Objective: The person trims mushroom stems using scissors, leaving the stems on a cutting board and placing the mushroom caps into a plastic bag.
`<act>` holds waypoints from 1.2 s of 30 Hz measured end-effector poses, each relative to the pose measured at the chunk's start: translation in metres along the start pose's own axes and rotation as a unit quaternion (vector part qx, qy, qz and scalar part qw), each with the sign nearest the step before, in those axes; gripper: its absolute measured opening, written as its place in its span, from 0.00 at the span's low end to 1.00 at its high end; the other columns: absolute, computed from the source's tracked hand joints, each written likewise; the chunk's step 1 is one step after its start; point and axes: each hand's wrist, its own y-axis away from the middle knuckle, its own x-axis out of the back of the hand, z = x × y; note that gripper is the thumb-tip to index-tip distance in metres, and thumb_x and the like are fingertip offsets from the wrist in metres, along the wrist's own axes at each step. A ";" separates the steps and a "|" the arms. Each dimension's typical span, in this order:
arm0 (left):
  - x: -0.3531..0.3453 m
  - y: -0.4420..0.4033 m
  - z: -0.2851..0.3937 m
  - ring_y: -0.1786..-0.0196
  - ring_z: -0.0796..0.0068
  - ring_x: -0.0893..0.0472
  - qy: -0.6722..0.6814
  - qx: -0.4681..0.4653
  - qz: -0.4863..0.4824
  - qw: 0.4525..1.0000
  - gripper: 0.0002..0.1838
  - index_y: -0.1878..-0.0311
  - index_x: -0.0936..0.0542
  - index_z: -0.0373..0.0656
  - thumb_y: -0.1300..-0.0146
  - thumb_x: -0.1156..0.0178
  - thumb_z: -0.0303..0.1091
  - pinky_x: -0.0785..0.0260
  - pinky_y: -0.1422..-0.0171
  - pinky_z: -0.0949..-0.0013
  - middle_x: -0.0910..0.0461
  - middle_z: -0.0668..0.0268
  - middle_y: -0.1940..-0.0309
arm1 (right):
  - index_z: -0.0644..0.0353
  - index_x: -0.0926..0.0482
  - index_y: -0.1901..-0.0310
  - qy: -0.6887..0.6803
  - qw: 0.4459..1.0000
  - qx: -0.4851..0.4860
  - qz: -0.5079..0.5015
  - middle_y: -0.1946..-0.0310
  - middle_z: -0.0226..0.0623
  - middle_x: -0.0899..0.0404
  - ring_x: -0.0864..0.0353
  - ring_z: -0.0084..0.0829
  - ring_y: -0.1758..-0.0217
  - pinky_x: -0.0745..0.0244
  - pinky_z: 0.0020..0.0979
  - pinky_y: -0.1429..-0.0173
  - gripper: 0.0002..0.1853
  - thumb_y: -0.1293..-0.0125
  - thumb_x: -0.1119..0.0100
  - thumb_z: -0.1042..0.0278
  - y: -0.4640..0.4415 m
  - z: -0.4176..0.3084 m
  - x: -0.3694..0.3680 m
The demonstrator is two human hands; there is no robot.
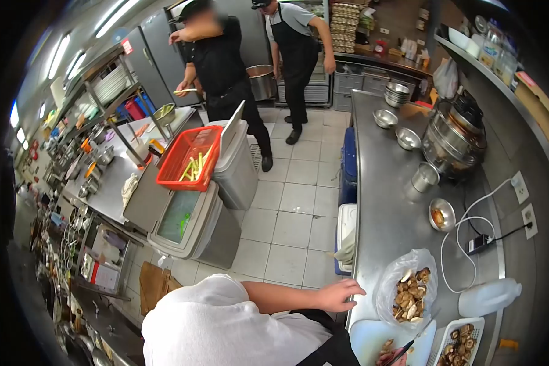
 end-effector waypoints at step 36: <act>-0.067 -0.007 -0.031 0.57 0.62 0.19 -0.012 -0.153 0.053 0.987 0.11 0.61 0.18 0.52 0.35 0.30 0.47 0.33 0.48 0.57 0.18 0.71 0.65 | 0.62 0.26 0.39 -0.011 0.990 0.131 -0.055 0.57 0.37 0.21 0.24 0.25 0.64 0.25 0.27 0.54 0.18 0.20 0.38 0.59 0.081 0.218 0.066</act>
